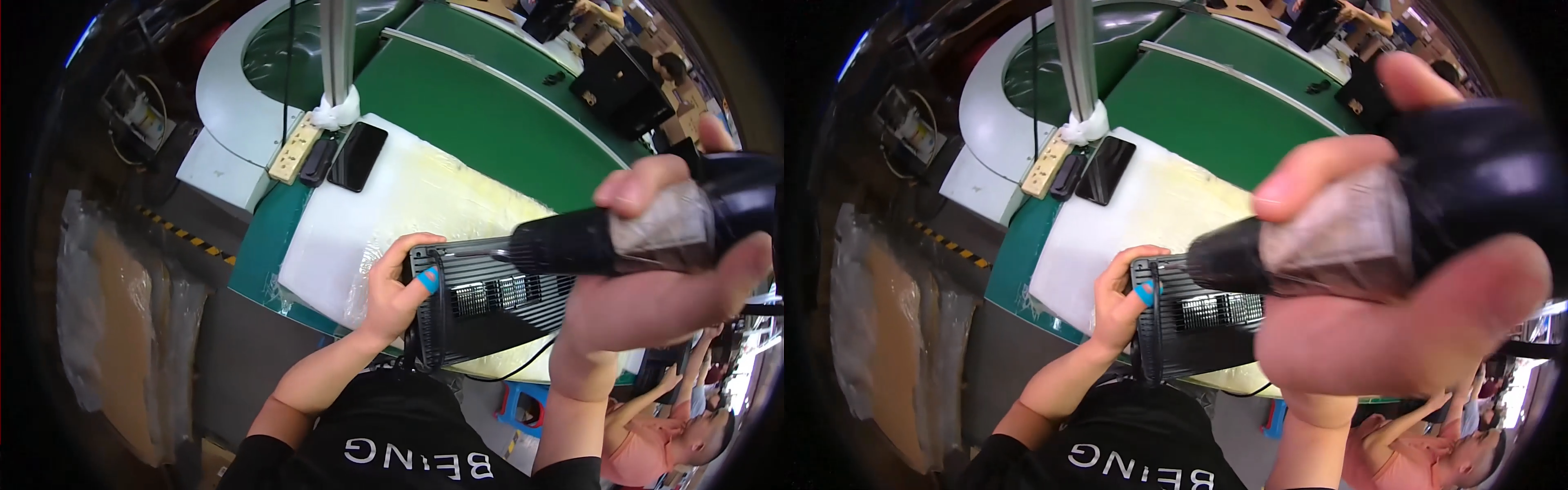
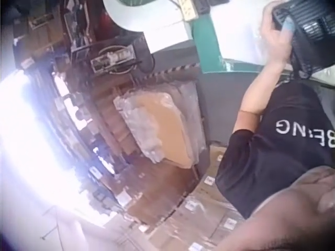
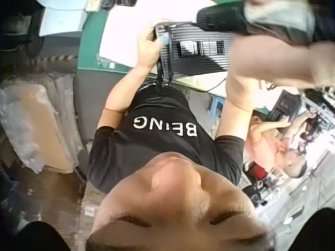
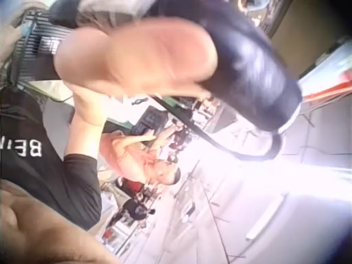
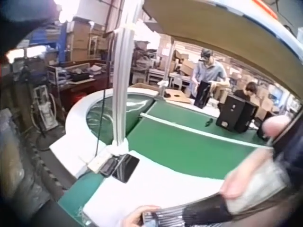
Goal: Assembling the components of an electronic device housing using an electric screwdriver at a factory workbench.
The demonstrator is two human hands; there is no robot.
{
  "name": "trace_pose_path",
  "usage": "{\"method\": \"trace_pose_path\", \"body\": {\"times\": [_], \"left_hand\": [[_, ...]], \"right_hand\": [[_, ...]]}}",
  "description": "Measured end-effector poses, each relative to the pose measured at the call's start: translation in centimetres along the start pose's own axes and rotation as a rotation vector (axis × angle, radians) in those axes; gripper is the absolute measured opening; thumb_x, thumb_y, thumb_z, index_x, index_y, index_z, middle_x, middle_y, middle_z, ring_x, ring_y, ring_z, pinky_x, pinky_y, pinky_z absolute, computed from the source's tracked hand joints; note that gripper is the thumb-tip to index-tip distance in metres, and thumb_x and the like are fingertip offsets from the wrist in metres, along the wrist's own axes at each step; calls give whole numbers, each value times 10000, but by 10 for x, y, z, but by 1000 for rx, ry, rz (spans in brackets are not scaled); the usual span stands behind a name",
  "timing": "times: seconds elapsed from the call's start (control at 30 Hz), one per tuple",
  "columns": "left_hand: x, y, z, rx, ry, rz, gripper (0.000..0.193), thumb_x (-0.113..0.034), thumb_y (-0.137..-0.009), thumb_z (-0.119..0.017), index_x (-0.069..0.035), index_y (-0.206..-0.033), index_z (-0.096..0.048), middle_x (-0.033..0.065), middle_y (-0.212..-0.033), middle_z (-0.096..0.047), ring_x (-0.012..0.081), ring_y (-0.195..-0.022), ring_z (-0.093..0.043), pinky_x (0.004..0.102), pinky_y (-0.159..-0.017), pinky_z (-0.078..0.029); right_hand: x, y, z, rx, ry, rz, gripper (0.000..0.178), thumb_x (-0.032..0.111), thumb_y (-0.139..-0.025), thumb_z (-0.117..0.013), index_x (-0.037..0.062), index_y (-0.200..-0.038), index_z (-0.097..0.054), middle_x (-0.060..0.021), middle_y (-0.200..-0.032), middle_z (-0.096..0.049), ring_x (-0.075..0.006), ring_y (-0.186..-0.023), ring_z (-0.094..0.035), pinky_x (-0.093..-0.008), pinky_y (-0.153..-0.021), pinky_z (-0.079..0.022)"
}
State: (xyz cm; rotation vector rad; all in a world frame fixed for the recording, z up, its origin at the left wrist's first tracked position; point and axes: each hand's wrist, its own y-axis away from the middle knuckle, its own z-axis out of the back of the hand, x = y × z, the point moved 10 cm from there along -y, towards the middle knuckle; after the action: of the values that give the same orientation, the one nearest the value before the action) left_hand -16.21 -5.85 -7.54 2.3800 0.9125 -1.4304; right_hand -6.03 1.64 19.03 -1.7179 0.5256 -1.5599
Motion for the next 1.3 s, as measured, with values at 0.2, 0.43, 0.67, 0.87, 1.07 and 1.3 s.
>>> {"method": "trace_pose_path", "body": {"times": [0.2,0.43,0.67,0.87,1.07,1.3], "left_hand": [[3,-2,3,-14,-2,-17,364,-57,-811,-605,17,-1164,-556,80,-1087,-597,133,-1000,-554,277,-911,-425],[6,-2,5,-19,8,-12,354,-62,-803,-618,21,-1143,-567,85,-1073,-595,141,-1005,-551,281,-906,-428],[10,-2,4,-8,-10,4,352,-62,-810,-623,10,-1150,-564,81,-1072,-592,138,-998,-548,276,-899,-424],[8,-2,7,-5,-25,3,375,-56,-823,-619,12,-1182,-536,69,-1073,-582,133,-991,-543,270,-898,-421],[-2,1,4,78,-149,-9,381,-127,-885,-589,13,-1231,-510,97,-1172,-554,167,-1059,-539,301,-949,-408],[44,-23,48,393,-760,764,559,-395,-1007,-246,26,-1313,-451,206,-1197,-574,320,-999,-625,402,-891,-498]], "right_hand": [[-14,21,-42,212,33,-2,724,616,-932,-349,-61,-1173,-438,-147,-730,-583,-154,-514,-524,-219,-489,-419],[-23,30,-64,327,18,138,693,555,-957,-393,32,-1374,-211,-188,-1040,-558,-159,-532,-572,-234,-466,-449],[-28,34,-66,316,-52,42,692,584,-944,-393,7,-1303,-265,-164,-1024,-563,-163,-546,-580,-240,-480,-442],[-33,40,-71,297,-72,7,698,615,-926,-407,5,-1244,-286,-159,-1013,-571,-165,-561,-590,-241,-485,-441],[-39,-6,-2,377,-246,-58,790,616,-912,-416,-82,-1280,-385,-125,-705,-586,-143,-497,-488,-214,-440,-368],[-47,14,159,422,-748,-100,697,325,-960,-530,8,-1465,-168,-71,-1028,-515,-119,-440,-528,-284,-377,-456]]}}
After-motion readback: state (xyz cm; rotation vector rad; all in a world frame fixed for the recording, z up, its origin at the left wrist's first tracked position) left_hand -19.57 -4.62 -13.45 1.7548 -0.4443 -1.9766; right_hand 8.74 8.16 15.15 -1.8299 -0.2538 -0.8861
